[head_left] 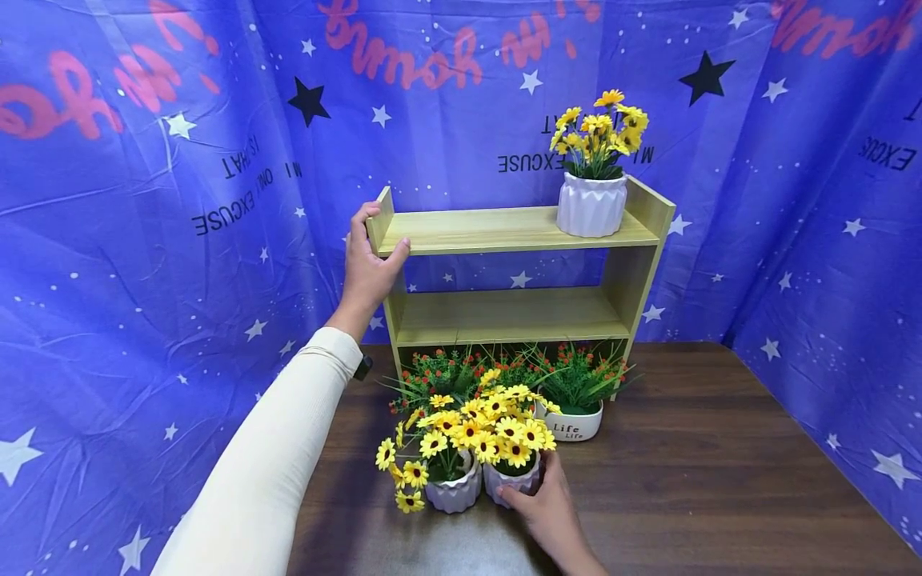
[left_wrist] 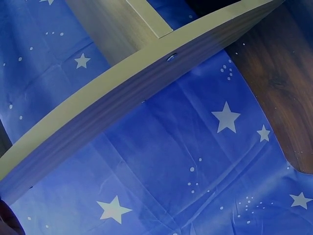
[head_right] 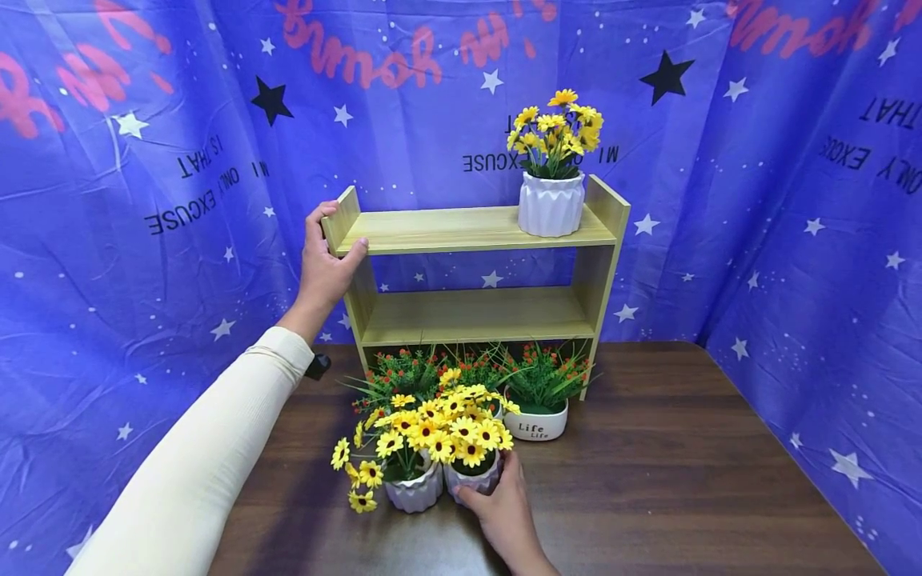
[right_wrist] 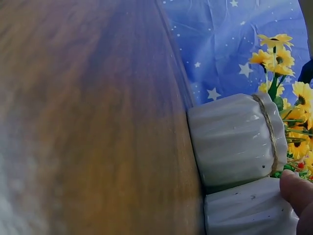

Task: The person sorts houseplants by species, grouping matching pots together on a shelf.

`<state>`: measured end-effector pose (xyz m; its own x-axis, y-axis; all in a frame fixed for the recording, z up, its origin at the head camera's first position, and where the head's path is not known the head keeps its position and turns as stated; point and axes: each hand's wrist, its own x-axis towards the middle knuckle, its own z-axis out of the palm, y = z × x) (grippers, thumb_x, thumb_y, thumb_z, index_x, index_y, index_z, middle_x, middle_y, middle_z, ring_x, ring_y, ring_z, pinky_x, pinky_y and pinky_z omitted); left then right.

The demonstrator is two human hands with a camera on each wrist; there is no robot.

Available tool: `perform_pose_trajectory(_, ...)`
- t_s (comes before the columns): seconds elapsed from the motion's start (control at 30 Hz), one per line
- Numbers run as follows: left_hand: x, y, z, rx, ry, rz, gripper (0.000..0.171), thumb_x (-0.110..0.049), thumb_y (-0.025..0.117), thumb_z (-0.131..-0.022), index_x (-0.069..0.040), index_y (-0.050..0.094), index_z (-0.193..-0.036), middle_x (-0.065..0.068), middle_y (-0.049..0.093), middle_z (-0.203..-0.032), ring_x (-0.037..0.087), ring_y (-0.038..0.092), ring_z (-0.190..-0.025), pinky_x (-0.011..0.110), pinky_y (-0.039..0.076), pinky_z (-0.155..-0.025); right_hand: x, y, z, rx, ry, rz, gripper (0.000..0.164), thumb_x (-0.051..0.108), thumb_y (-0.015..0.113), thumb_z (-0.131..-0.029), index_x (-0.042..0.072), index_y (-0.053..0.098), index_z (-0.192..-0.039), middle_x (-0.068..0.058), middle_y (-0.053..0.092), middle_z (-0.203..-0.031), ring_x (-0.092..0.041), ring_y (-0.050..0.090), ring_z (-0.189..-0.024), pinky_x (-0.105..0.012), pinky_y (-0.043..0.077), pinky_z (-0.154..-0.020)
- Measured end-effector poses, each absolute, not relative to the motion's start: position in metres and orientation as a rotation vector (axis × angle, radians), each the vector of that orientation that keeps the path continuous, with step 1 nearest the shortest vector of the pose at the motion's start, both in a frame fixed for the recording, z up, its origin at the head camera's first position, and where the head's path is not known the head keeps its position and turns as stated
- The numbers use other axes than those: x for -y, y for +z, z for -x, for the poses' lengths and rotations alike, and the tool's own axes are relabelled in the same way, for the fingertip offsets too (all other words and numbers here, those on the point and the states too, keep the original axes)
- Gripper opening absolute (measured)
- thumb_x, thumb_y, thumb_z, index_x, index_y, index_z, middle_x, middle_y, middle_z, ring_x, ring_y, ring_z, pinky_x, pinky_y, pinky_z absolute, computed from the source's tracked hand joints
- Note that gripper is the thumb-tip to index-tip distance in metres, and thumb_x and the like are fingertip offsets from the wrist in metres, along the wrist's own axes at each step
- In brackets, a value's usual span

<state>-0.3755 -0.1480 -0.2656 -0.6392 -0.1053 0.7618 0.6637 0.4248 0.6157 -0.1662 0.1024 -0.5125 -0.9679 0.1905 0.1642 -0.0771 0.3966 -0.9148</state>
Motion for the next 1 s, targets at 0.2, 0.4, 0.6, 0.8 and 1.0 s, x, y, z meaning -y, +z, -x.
perform_pose_trajectory(0.2, 0.149, -0.265, 0.377, 1.922, -1.295, 0.467, 0.061, -0.017, 0.073, -0.083, -0.011, 0.043, -0.135, -0.005, 0.043, -0.149, 0.026, 0.042, -0.124, 0.040, 0.035, -0.100, -0.100, -0.511, 0.168, 2.409, 1.600, 0.122, 0.088, 0.016, 0.089, -0.067, -0.009, 0.037, -0.133, -0.030, 0.048, -0.132, -0.045, 0.046, -0.124, -0.059, 0.032, -0.105)
perform_pose_trajectory(0.4, 0.148, -0.265, 0.375, 1.916, -1.304, 0.466, 0.061, -0.017, 0.074, -0.082, -0.011, 0.043, -0.135, -0.004, 0.044, -0.149, 0.026, 0.042, -0.124, 0.040, 0.035, -0.101, -0.100, -0.511, 0.167, 2.398, 1.599, 0.144, 0.085, 0.018, 0.089, -0.067, -0.006, 0.039, -0.132, -0.028, 0.052, -0.129, -0.044, 0.049, -0.121, -0.059, 0.034, -0.104)
perform_pose_trajectory(0.6, 0.148, -0.267, 0.375, 1.919, -1.278, 0.471, 0.060, -0.016, 0.075, -0.082, -0.011, 0.044, -0.134, -0.002, 0.045, -0.149, 0.025, 0.042, -0.127, 0.039, 0.033, -0.103, -0.100, -0.511, 0.166, 2.359, 1.652, 0.187, 0.079, 0.017, 0.088, -0.069, -0.003, 0.042, -0.130, -0.025, 0.054, -0.128, -0.038, 0.054, -0.116, -0.054, 0.040, -0.098)
perform_pose_trajectory(0.8, 0.147, -0.267, 0.375, 1.919, -1.289, 0.471, 0.061, -0.015, 0.074, -0.082, -0.009, 0.044, -0.135, -0.002, 0.044, -0.149, 0.025, 0.042, -0.127, 0.040, 0.034, -0.103, -0.099, -0.507, 0.162, 2.322, 1.711, 0.218, 0.081, 0.017, 0.088, -0.071, -0.002, 0.043, -0.136, -0.024, 0.054, -0.132, -0.036, 0.054, -0.118, -0.050, 0.041, -0.097)
perform_pose_trajectory(1.0, 0.148, -0.267, 0.376, 1.897, -1.287, 0.483, 0.060, -0.014, 0.075, -0.082, -0.009, 0.044, -0.134, -0.001, 0.045, -0.148, 0.025, 0.042, -0.127, 0.038, 0.034, -0.103, -0.101, -0.502, 0.162, 2.275, 1.739, 0.227, 0.078, 0.017, 0.088, -0.072, -0.001, 0.046, -0.136, -0.022, 0.059, -0.127, -0.033, 0.058, -0.113, -0.044, 0.045, -0.093)
